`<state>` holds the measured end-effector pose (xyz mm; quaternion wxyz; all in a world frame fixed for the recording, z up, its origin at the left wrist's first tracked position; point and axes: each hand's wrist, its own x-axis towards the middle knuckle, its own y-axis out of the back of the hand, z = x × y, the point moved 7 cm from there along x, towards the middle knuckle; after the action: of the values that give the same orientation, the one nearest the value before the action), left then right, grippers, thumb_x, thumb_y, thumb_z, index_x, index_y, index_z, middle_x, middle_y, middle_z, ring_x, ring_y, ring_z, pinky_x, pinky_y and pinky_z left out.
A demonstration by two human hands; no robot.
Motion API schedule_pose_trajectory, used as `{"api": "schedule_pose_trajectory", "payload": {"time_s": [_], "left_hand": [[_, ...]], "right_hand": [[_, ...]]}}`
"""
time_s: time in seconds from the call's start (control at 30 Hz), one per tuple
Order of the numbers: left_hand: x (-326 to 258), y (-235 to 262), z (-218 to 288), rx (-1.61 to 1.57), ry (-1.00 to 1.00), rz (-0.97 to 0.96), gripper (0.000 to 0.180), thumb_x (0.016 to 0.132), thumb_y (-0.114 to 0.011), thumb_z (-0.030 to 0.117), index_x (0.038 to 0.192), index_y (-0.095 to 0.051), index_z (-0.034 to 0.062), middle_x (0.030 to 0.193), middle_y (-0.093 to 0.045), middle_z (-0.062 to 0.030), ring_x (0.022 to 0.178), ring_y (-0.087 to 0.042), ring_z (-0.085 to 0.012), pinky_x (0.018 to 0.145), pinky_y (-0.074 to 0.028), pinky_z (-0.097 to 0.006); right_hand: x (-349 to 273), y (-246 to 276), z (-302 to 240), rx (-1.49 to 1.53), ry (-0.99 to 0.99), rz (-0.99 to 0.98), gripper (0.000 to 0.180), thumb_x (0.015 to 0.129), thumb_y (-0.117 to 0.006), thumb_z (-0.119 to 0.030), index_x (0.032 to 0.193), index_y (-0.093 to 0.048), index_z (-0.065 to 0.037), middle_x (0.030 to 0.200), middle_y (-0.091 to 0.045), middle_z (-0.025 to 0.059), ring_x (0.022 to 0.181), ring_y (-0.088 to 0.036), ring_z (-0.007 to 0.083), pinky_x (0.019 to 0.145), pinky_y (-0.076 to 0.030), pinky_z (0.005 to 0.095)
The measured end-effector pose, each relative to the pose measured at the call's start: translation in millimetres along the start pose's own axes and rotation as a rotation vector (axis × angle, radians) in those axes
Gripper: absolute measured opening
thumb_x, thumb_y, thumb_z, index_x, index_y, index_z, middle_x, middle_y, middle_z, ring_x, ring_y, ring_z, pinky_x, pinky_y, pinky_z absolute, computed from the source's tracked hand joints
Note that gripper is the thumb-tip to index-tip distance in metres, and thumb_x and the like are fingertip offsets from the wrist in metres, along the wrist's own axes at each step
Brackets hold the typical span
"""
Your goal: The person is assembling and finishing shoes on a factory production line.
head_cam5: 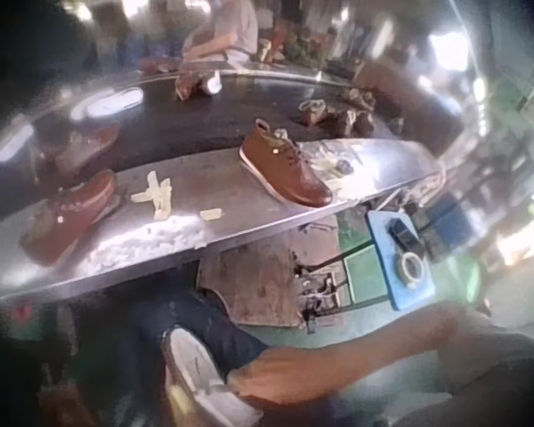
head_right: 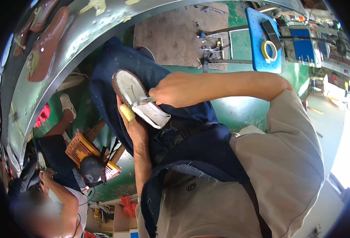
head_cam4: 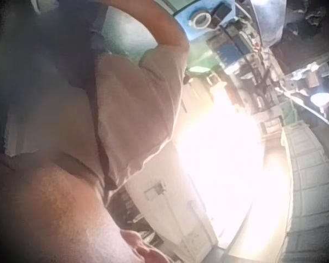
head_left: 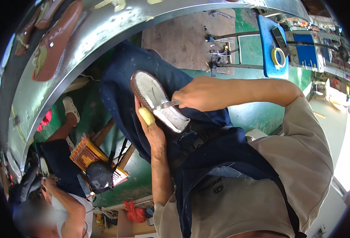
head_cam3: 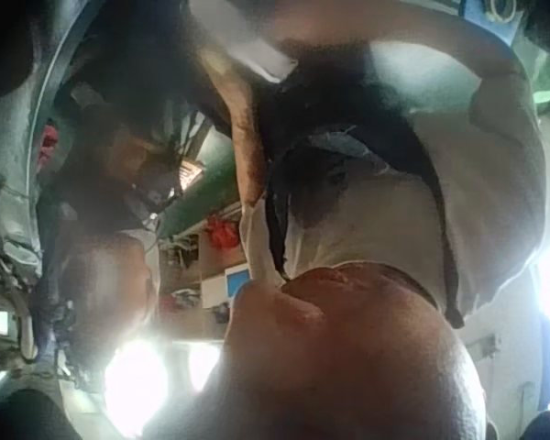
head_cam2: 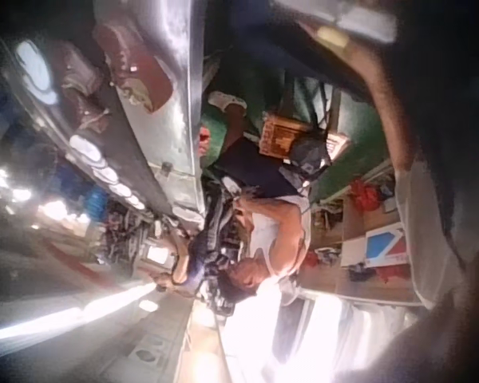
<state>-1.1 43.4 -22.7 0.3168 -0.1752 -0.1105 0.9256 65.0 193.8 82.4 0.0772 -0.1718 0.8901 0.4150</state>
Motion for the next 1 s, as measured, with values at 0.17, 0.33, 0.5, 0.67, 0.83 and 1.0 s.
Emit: {"api": "schedule_pose_trajectory", "payload": {"time_s": [0.17,0.33,0.5,0.67,0.83,1.0], "left_hand": [[-16,4,-10,-0.194,0.160,0.081,0.059,0.110,-0.042,0.021,0.164,-0.021,0.0141,0.162,-0.035,-0.0124,0.146,-0.039,-0.0298,0.122,-0.032,-0.044],[-13,-6,-1,-0.142,0.146,0.053,0.061,0.110,-0.045,0.027,0.164,-0.021,0.0139,0.162,-0.034,-0.0116,0.146,-0.039,-0.0276,0.121,-0.033,-0.042],[-22,14,-10,-0.076,0.214,0.117,0.064,0.111,-0.043,0.036,0.164,-0.018,0.0108,0.162,-0.034,-0.0125,0.146,-0.038,-0.0268,0.121,-0.032,-0.043],[-19,20,-15,-0.581,0.299,0.054,0.068,0.107,-0.048,0.022,0.166,-0.014,0.0183,0.166,-0.027,-0.0105,0.150,-0.033,-0.0285,0.124,-0.027,-0.045],[-18,20,-16,-0.123,0.192,0.027,0.075,0.104,-0.048,0.016,0.167,-0.008,0.0177,0.169,-0.021,-0.0107,0.153,-0.027,-0.0288,0.125,-0.022,-0.044],[-10,14,3,0.305,-0.089,0.010,0.078,0.105,-0.050,0.025,0.164,-0.005,0.0003,0.168,-0.018,-0.0202,0.153,-0.026,-0.0306,0.124,-0.022,-0.042]], "right_hand": [[12,7,-24,-0.321,0.204,0.045,0.015,0.089,-0.061,-0.010,0.093,-0.056,0.004,0.067,-0.063,0.0177,0.065,-0.067,0.0392,0.055,-0.052,0.0473],[9,11,4,-0.035,0.230,0.005,0.015,0.091,-0.060,-0.011,0.091,-0.054,0.003,0.067,-0.063,0.0177,0.067,-0.068,0.0386,0.057,-0.053,0.0472],[30,-1,-36,-0.364,0.247,-0.082,0.026,0.096,-0.060,-0.018,0.089,-0.061,0.008,0.070,-0.066,0.0208,0.072,-0.071,0.0376,0.062,-0.055,0.0439],[29,-22,-8,-0.022,-0.002,-0.020,0.042,0.104,-0.056,-0.035,0.089,-0.055,0.004,0.066,-0.064,0.0205,0.069,-0.069,0.0393,0.060,-0.053,0.0476],[21,-57,0,0.120,-0.267,0.109,0.047,0.106,-0.053,-0.042,0.087,-0.052,0.001,0.065,-0.062,0.0199,0.068,-0.066,0.0428,0.063,-0.051,0.0525],[27,-51,29,0.516,-0.198,0.034,0.048,0.106,-0.051,-0.044,0.092,-0.053,0.002,0.071,-0.063,0.0235,0.076,-0.064,0.0466,0.066,-0.047,0.0549]]}}
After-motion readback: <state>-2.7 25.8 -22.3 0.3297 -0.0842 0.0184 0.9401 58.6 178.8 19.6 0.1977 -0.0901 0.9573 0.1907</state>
